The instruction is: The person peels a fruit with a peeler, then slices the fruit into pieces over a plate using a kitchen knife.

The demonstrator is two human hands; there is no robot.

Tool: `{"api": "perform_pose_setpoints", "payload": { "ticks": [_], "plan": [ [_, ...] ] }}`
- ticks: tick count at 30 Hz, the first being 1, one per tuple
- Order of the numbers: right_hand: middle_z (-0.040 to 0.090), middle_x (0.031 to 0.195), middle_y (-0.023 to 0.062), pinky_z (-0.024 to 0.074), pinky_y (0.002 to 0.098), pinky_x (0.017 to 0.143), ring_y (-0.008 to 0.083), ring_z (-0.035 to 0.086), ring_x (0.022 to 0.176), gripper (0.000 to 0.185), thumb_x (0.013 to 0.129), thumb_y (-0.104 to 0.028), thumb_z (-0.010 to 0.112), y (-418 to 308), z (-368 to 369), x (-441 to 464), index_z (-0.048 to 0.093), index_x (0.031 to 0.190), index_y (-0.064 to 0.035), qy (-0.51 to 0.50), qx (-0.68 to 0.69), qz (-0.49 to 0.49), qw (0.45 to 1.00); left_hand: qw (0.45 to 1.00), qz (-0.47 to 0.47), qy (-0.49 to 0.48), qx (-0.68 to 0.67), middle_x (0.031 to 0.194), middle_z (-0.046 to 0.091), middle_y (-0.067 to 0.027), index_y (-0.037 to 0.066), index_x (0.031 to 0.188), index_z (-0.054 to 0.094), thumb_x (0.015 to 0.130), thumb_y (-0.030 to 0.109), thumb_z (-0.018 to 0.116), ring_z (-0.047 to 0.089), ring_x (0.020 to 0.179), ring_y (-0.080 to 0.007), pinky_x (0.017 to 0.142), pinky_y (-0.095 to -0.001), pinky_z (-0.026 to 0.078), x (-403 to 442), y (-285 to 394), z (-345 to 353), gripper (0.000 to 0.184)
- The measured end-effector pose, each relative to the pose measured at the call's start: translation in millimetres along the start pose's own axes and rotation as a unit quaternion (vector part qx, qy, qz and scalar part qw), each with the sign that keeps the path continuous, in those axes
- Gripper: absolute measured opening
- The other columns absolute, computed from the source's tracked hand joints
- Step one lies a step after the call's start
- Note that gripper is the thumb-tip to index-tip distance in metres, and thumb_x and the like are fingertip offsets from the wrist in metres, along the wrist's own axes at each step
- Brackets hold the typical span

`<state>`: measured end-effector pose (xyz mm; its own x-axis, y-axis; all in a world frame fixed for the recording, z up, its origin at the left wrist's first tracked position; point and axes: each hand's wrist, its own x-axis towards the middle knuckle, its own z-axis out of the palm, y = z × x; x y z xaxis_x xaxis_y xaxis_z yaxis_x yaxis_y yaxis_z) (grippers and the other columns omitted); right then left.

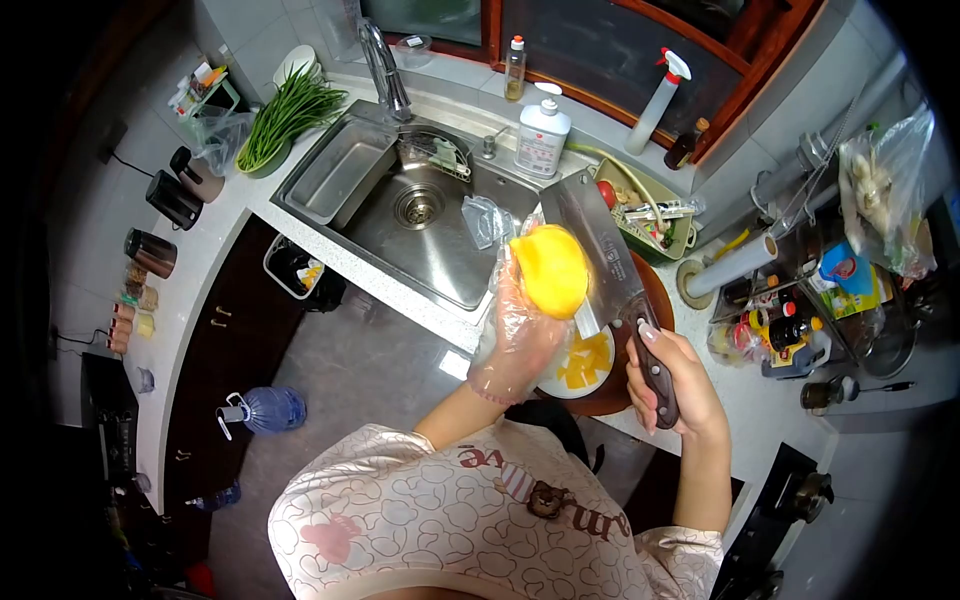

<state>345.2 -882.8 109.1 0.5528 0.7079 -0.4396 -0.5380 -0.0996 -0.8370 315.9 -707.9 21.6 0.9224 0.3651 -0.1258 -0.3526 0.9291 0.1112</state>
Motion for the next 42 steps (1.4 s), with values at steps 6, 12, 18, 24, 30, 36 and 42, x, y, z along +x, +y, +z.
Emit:
{"api": "perform_pose_setpoints", "payload": {
  "ticks": [6, 12, 18, 24, 30, 36, 42],
  "plan": [
    [0.041, 0.045, 0.0041, 0.0348, 0.0267, 0.026, 0.0141, 0.039, 0.029, 0.038, 0.101, -0.036, 0.04, 0, -3, 2, 0.047, 0.084, -0.0027, -0.023, 0.062, 0.029, 0.997, 1.0, -0.01, 0.013, 0.022, 0.131, 0.048, -0.0023, 0.019, 0.147, 0.03, 0.102, 0.047, 0.036, 0.05, 0.119, -0.0161, 0.105, -0.0342, 0.039, -10, 11, 13, 0.053],
    [0.043, 0.046, 0.0047, 0.0355, 0.0262, 0.027, 0.0135, 0.04, 0.029, 0.037, 0.101, -0.036, 0.042, 4, 9, 3, 0.047, 0.083, -0.0033, 0.004, 0.016, 0.007, 1.0, 1.0, -0.002, 0.005, -0.011, 0.125, 0.055, -0.0052, 0.014, 0.139, 0.043, 0.103, 0.038, 0.036, 0.054, 0.116, -0.0195, 0.103, -0.038, 0.042, -3, 10, -6, 0.044],
    [0.046, 0.048, 0.0031, 0.038, 0.0246, 0.029, 0.0113, 0.042, 0.031, 0.034, 0.099, -0.035, 0.049, 3, 39, -2, 0.048, 0.083, -0.0046, 0.087, -0.096, -0.021, 0.991, 0.994, -0.044, 0.002, -0.101, 0.121, 0.061, -0.0063, 0.012, 0.132, 0.051, 0.101, 0.038, 0.043, 0.057, 0.113, -0.0218, 0.102, -0.0396, 0.044, 15, 0, -36, 0.041],
    [0.046, 0.048, 0.0039, 0.0373, 0.0245, 0.029, 0.0118, 0.042, 0.03, 0.034, 0.099, -0.035, 0.049, 5, 49, -11, 0.048, 0.084, -0.0041, 0.1, -0.109, -0.042, 0.988, 0.99, -0.059, -0.036, -0.123, 0.124, 0.06, -0.0057, 0.012, 0.132, 0.052, 0.099, 0.037, 0.046, 0.057, 0.114, -0.0218, 0.102, -0.0403, 0.043, 9, 4, -33, 0.041],
    [0.046, 0.046, 0.0065, 0.0372, 0.0244, 0.028, 0.0135, 0.041, 0.028, 0.035, 0.098, -0.035, 0.047, -7, 59, -25, 0.049, 0.087, -0.0015, 0.125, -0.107, -0.114, 0.98, 0.983, -0.1, -0.062, -0.143, 0.12, 0.059, -0.0098, 0.009, 0.125, 0.052, 0.097, 0.041, 0.05, 0.057, 0.112, -0.0251, 0.101, -0.0402, 0.045, 12, 17, -34, 0.043],
    [0.046, 0.047, 0.0095, 0.0403, 0.0253, 0.03, 0.0157, 0.043, 0.029, 0.035, 0.098, -0.033, 0.048, -12, 70, -40, 0.047, 0.091, 0.0008, 0.096, -0.115, -0.206, 0.967, 0.968, -0.175, 0.025, -0.176, 0.112, 0.058, -0.0171, 0.002, 0.115, 0.054, 0.096, 0.043, 0.051, 0.057, 0.108, -0.0317, 0.102, -0.042, 0.046, 6, 35, -14, 0.045],
    [0.049, 0.059, 0.0039, 0.0383, 0.0217, 0.046, 0.0096, 0.05, 0.05, 0.025, 0.093, -0.023, 0.057, 9, 59, -32, 0.051, 0.1, 0.0004, 0.171, -0.23, -0.229, 0.93, 0.945, -0.259, 0.032, -0.197, 0.112, 0.057, -0.0177, 0.004, 0.115, 0.054, 0.096, 0.043, 0.051, 0.056, 0.108, -0.0326, 0.102, -0.048, 0.045, 2, 51, -10, 0.044]
  ]
}}
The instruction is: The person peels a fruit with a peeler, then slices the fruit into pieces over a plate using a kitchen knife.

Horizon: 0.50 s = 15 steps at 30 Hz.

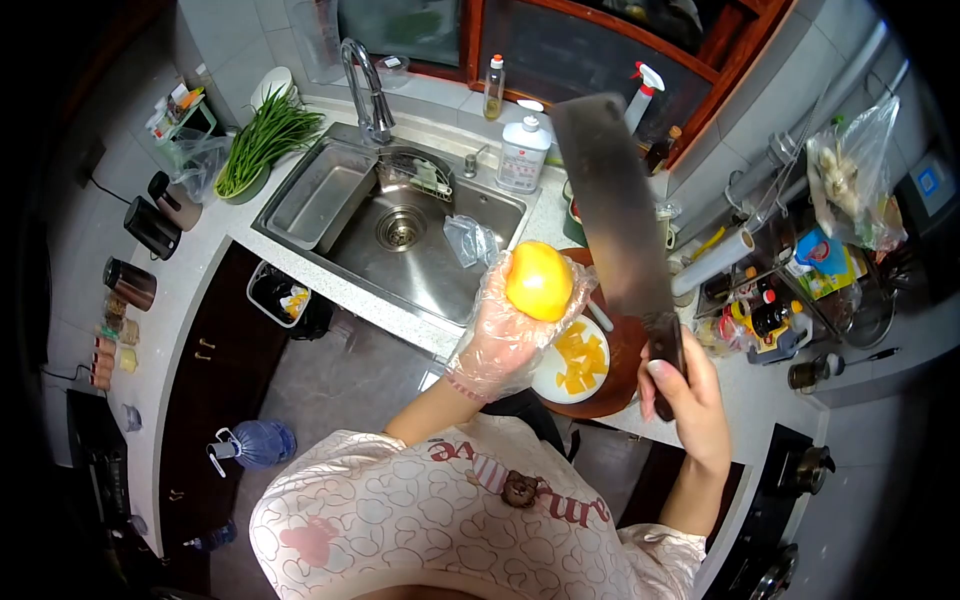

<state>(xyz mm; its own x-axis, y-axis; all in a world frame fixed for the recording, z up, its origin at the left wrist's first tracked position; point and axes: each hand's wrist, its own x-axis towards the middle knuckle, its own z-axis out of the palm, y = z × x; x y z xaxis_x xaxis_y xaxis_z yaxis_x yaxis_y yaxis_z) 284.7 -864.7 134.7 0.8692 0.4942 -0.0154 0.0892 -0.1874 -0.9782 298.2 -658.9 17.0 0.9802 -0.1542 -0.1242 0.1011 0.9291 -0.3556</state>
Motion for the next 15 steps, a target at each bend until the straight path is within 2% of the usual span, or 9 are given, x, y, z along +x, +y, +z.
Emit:
{"api": "perform_pose_setpoints", "payload": {
  "ticks": [2, 5, 8, 9, 10, 11, 13, 15],
  "plan": [
    [0.048, 0.063, 0.001, 0.0341, 0.0222, 0.051, 0.0066, 0.045, 0.058, 0.021, 0.087, -0.015, 0.062, 4, 0, -4, 0.056, 0.1, 0.0001, 0.038, -0.104, 0.006, 0.994, 0.999, -0.024, 0.021, -0.011, 0.113, 0.057, -0.018, 0.004, 0.115, 0.054, 0.095, 0.042, 0.051, 0.056, 0.107, -0.0335, 0.102, -0.0497, 0.045, -6, 0, 8, 0.044],
    [0.048, 0.063, 0.0012, 0.0339, 0.0246, 0.051, 0.0082, 0.043, 0.055, 0.018, 0.085, -0.012, 0.064, 14, 3, -11, 0.058, 0.095, 0.0011, 0.039, -0.189, -0.059, 0.979, 0.999, -0.034, 0.038, 0.0, 0.114, 0.057, -0.0195, 0.003, 0.117, 0.054, 0.096, 0.044, 0.047, 0.056, 0.107, -0.0353, 0.103, -0.0518, 0.044, -11, -1, 17, 0.047],
    [0.049, 0.061, 0.0041, 0.0354, 0.0268, 0.05, 0.0121, 0.044, 0.053, 0.021, 0.08, -0.011, 0.068, 21, 2, -15, 0.058, 0.093, 0.002, 0.044, -0.241, -0.111, 0.963, 0.998, -0.067, -0.013, 0.013, 0.119, 0.056, -0.0215, 0.002, 0.122, 0.052, 0.095, 0.047, 0.045, 0.053, 0.113, -0.0373, 0.104, -0.0533, 0.042, -10, 1, 10, 0.052],
    [0.049, 0.061, 0.0048, 0.0358, 0.027, 0.05, 0.0128, 0.045, 0.052, 0.022, 0.079, -0.011, 0.069, 24, 2, -17, 0.059, 0.093, 0.002, 0.046, -0.258, -0.135, 0.955, 0.998, -0.062, -0.003, 0.015, 0.121, 0.055, -0.0218, 0.003, 0.124, 0.052, 0.095, 0.047, 0.044, 0.052, 0.116, -0.0375, 0.104, -0.0534, 0.042, -11, -1, 10, 0.053],
    [0.053, 0.062, 0.0076, 0.0393, 0.0296, 0.05, 0.0189, 0.052, 0.051, 0.029, 0.075, -0.016, 0.076, 20, 2, -19, 0.059, 0.09, 0.0016, 0.059, -0.305, -0.142, 0.94, 0.998, -0.058, 0.008, 0.016, 0.123, 0.054, -0.0222, 0.003, 0.125, 0.051, 0.095, 0.048, 0.044, 0.051, 0.119, -0.0378, 0.104, -0.0535, 0.042, -15, -5, 18, 0.054],
    [0.054, 0.063, 0.0079, 0.0403, 0.0305, 0.05, 0.0208, 0.054, 0.052, 0.032, 0.073, -0.019, 0.078, 18, 1, -19, 0.059, 0.09, 0.0013, 0.06, -0.339, -0.169, 0.924, 0.998, -0.054, 0.019, 0.018, 0.125, 0.054, -0.0225, 0.004, 0.127, 0.05, 0.095, 0.048, 0.043, 0.05, 0.121, -0.038, 0.104, -0.0535, 0.042, -17, -8, 22, 0.055],
    [0.056, 0.064, 0.0086, 0.0421, 0.0323, 0.05, 0.0248, 0.058, 0.053, 0.04, 0.07, -0.026, 0.082, 16, -4, -19, 0.059, 0.088, 0.0009, 0.062, -0.406, -0.222, 0.884, 0.999, -0.032, 0.025, 0.035, 0.131, 0.052, -0.0232, 0.002, 0.129, 0.049, 0.094, 0.052, 0.044, 0.047, 0.126, -0.0358, 0.109, -0.0554, 0.035, -14, -7, 15, 0.061],
    [0.056, 0.064, 0.0082, 0.0426, 0.033, 0.048, 0.026, 0.058, 0.053, 0.045, 0.067, -0.033, 0.082, 15, -8, -18, 0.059, 0.086, 0.0002, 0.049, -0.448, -0.254, 0.856, 0.997, -0.047, 0.0, 0.055, 0.132, 0.05, -0.0233, 0.001, 0.13, 0.047, 0.094, 0.054, 0.045, 0.046, 0.128, -0.0372, 0.112, -0.0566, 0.03, -10, -4, 2, 0.064]
  ]
}}
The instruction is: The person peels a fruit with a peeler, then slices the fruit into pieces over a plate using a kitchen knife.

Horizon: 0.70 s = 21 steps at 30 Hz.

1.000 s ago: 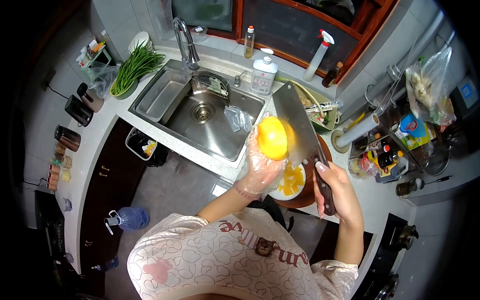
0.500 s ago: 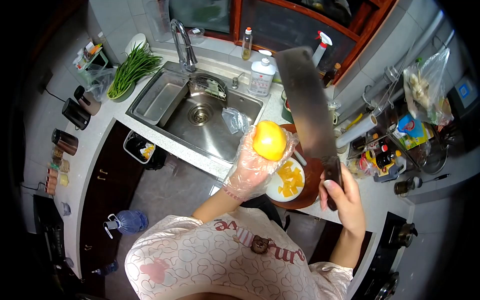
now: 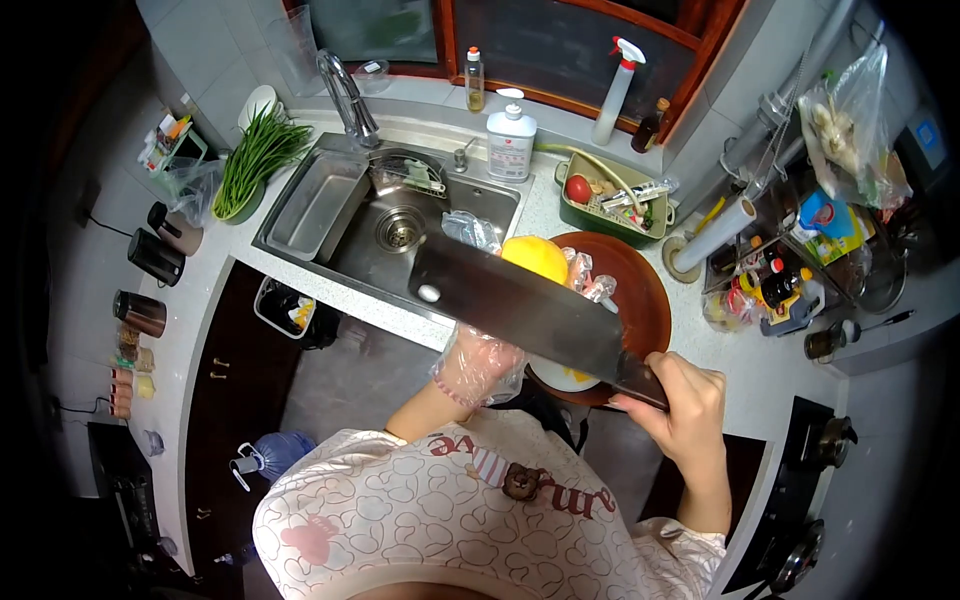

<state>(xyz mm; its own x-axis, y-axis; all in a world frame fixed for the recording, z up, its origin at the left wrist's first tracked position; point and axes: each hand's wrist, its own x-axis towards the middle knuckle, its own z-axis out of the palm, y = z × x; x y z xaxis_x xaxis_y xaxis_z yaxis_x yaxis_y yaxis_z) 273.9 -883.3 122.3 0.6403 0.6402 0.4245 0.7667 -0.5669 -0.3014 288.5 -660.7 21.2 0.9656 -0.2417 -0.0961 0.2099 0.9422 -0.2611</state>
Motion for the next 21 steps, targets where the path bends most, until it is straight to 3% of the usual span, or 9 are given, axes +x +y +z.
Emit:
{"api": "perform_pose_setpoints", "payload": {
  "ticks": [1, 4, 8, 9, 13, 16, 20, 21],
  "plan": [
    [0.056, 0.064, 0.0081, 0.0429, 0.0334, 0.047, 0.0267, 0.058, 0.052, 0.047, 0.065, -0.036, 0.082, 1, -2, 0, 0.059, 0.085, -0.0002, -0.003, -0.022, -0.022, 1.0, 0.992, -0.074, -0.092, -0.04, 0.137, 0.045, -0.0201, 0.001, 0.135, 0.04, 0.094, 0.048, 0.049, 0.034, 0.135, -0.0392, 0.117, -0.056, 0.019, -3, 1, -2, 0.063],
    [0.053, 0.062, 0.0078, 0.0416, 0.0332, 0.044, 0.0247, 0.057, 0.05, 0.049, 0.066, -0.041, 0.08, -2, -8, 0, 0.059, 0.083, -0.0003, -0.058, -0.066, -0.081, 0.993, 0.997, -0.017, 0.05, -0.064, 0.132, 0.05, -0.0197, 0.0, 0.132, 0.044, 0.092, 0.041, 0.048, 0.042, 0.129, -0.0385, 0.115, -0.0555, 0.026, -5, -10, 22, 0.058],
    [0.054, 0.062, 0.0081, 0.0429, 0.0324, 0.044, 0.0253, 0.056, 0.048, 0.045, 0.068, -0.04, 0.08, 6, 8, -14, 0.059, 0.081, -0.0014, -0.044, 0.01, -0.046, 0.998, 0.996, -0.03, 0.06, -0.06, 0.114, 0.058, -0.0165, 0.002, 0.121, 0.049, 0.092, 0.042, 0.054, 0.054, 0.112, -0.0363, 0.11, -0.0596, 0.032, -1, -10, 15, 0.05],
    [0.055, 0.063, 0.0096, 0.0448, 0.0333, 0.048, 0.028, 0.057, 0.051, 0.042, 0.07, -0.036, 0.08, 11, 14, -20, 0.059, 0.083, -0.0015, -0.041, 0.08, 0.013, 0.996, 0.999, 0.011, 0.047, 0.014, 0.112, 0.058, -0.0174, 0.002, 0.118, 0.051, 0.09, 0.042, 0.056, 0.056, 0.109, -0.0352, 0.109, -0.0596, 0.034, 1, -14, 8, 0.049],
    [0.047, 0.057, 0.0038, 0.0369, 0.0272, 0.049, 0.0111, 0.046, 0.05, 0.019, 0.086, -0.017, 0.062, 30, 35, -46, 0.056, 0.087, 0.0005, 0.013, 0.307, 0.213, 0.927, 0.993, 0.003, 0.118, 0.016, 0.114, 0.057, -0.0202, 0.005, 0.119, 0.052, 0.088, 0.041, 0.058, 0.055, 0.11, -0.0383, 0.104, -0.059, 0.039, 6, -7, -19, 0.048],
    [0.047, 0.057, 0.003, 0.036, 0.0273, 0.049, 0.0102, 0.046, 0.051, 0.022, 0.086, -0.019, 0.062, 28, 43, -64, 0.055, 0.089, 0.0011, -0.017, 0.405, 0.309, 0.86, 0.985, -0.042, 0.167, -0.014, 0.118, 0.055, -0.0206, 0.006, 0.121, 0.051, 0.087, 0.041, 0.058, 0.052, 0.114, -0.0413, 0.104, -0.0595, 0.039, 12, -3, -39, 0.049],
    [0.057, 0.065, 0.0107, 0.0435, 0.0303, 0.054, 0.0231, 0.059, 0.054, 0.019, 0.086, -0.016, 0.066, 24, 46, -61, 0.057, 0.092, -0.0011, -0.085, 0.262, 0.227, 0.934, 0.983, -0.046, 0.172, 0.03, 0.126, 0.051, -0.023, 0.004, 0.128, 0.046, 0.09, 0.042, 0.054, 0.051, 0.115, -0.0405, 0.101, -0.0591, 0.04, 15, -4, -63, 0.055],
    [0.061, 0.07, 0.0141, 0.047, 0.0337, 0.056, 0.0313, 0.062, 0.059, 0.02, 0.085, -0.016, 0.069, 22, 46, -60, 0.058, 0.093, -0.0021, -0.087, 0.227, 0.215, 0.946, 0.983, -0.048, 0.177, 0.026, 0.126, 0.051, -0.0232, 0.003, 0.129, 0.046, 0.091, 0.043, 0.054, 0.051, 0.115, -0.0398, 0.1, -0.0594, 0.041, 17, -6, -64, 0.055]
  ]
}}
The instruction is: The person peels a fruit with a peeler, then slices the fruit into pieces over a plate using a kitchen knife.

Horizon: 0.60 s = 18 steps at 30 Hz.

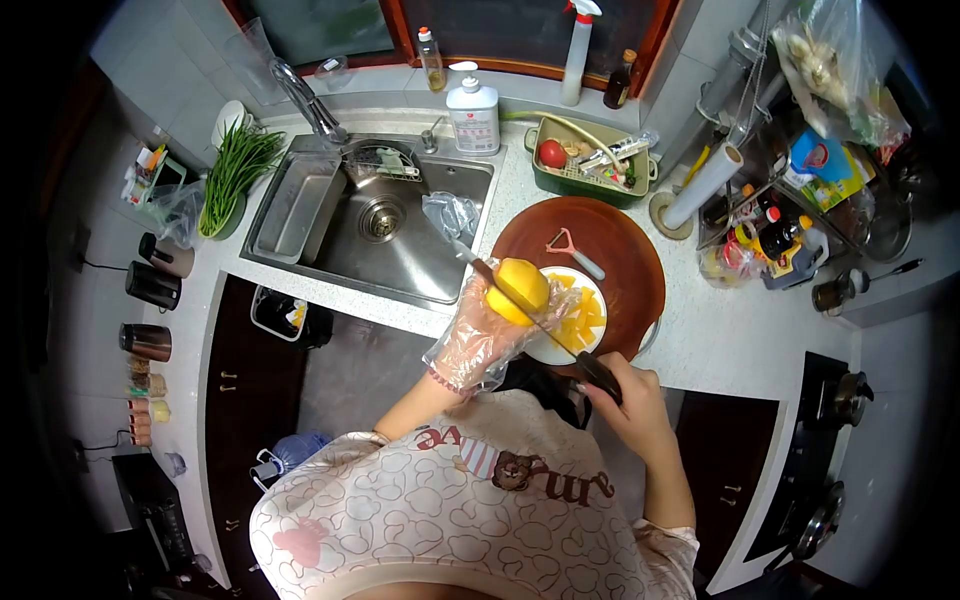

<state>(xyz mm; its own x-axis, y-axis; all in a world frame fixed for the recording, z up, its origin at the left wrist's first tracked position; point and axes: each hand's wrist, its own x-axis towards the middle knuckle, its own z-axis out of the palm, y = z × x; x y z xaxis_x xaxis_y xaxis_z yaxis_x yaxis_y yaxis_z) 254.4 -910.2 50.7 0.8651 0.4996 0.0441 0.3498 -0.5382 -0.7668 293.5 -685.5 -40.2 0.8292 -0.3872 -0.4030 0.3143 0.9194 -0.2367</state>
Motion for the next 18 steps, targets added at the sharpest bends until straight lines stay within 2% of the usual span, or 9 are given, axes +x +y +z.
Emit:
{"api": "perform_pose_setpoints", "payload": {
  "ticks": [3, 7, 9, 11, 15, 18],
  "plan": [
    [0.062, 0.071, 0.0141, 0.0487, 0.0371, 0.057, 0.0329, 0.063, 0.062, 0.026, 0.083, -0.021, 0.072, 7, 1, 0, 0.058, 0.093, -0.0018, -0.002, -0.052, -0.029, 0.998, 0.999, -0.027, -0.026, -0.024, 0.127, 0.05, -0.0232, 0.003, 0.13, 0.045, 0.094, 0.046, 0.052, 0.05, 0.116, -0.0381, 0.1, -0.0606, 0.041, 0, -7, 6, 0.056],
    [0.062, 0.071, 0.0113, 0.0498, 0.0369, 0.054, 0.0296, 0.063, 0.061, 0.035, 0.079, -0.03, 0.076, 9, -10, -1, 0.057, 0.089, -0.0023, -0.01, -0.174, -0.113, 0.978, 0.984, -0.073, -0.136, -0.088, 0.127, 0.051, -0.0217, 0.004, 0.125, 0.048, 0.095, 0.042, 0.052, 0.049, 0.119, -0.0374, 0.105, -0.0594, 0.038, 2, -10, -1, 0.049],
    [0.06, 0.07, 0.0091, 0.0495, 0.0353, 0.051, 0.0266, 0.063, 0.059, 0.038, 0.077, -0.033, 0.077, 1, -18, -1, 0.056, 0.088, -0.0027, -0.011, -0.227, -0.164, 0.96, 0.988, -0.065, -0.116, -0.079, 0.129, 0.048, -0.0234, 0.002, 0.13, 0.043, 0.093, 0.043, 0.055, 0.047, 0.122, -0.0389, 0.106, -0.0556, 0.039, -2, -16, 5, 0.057],
    [0.059, 0.068, 0.0071, 0.0489, 0.0334, 0.049, 0.0237, 0.062, 0.057, 0.038, 0.076, -0.033, 0.077, -5, -23, -3, 0.057, 0.086, -0.0032, -0.017, -0.266, -0.172, 0.948, 0.991, -0.056, -0.096, -0.07, 0.13, 0.046, -0.0251, -0.001, 0.135, 0.037, 0.091, 0.045, 0.057, 0.045, 0.126, -0.0404, 0.107, -0.0519, 0.04, -12, -25, 19, 0.066],
    [0.056, 0.066, 0.0051, 0.0482, 0.0318, 0.048, 0.0208, 0.061, 0.056, 0.037, 0.075, -0.033, 0.078, -11, -28, -5, 0.057, 0.083, -0.0041, -0.023, -0.295, -0.182, 0.938, 0.98, -0.054, -0.152, -0.117, 0.124, 0.051, -0.0187, 0.004, 0.129, 0.048, 0.093, 0.043, 0.056, 0.047, 0.124, -0.0371, 0.108, -0.0518, 0.04, -13, -30, 18, 0.054],
    [0.056, 0.065, 0.005, 0.0481, 0.0316, 0.048, 0.0204, 0.061, 0.056, 0.036, 0.075, -0.033, 0.078, -9, -29, -7, 0.057, 0.082, -0.0044, -0.022, -0.299, -0.184, 0.936, 0.983, 0.002, -0.169, -0.064, 0.121, 0.052, -0.0167, 0.006, 0.125, 0.052, 0.093, 0.043, 0.055, 0.048, 0.121, -0.0359, 0.108, -0.0526, 0.039, -15, -37, 21, 0.048]
  ]
}}
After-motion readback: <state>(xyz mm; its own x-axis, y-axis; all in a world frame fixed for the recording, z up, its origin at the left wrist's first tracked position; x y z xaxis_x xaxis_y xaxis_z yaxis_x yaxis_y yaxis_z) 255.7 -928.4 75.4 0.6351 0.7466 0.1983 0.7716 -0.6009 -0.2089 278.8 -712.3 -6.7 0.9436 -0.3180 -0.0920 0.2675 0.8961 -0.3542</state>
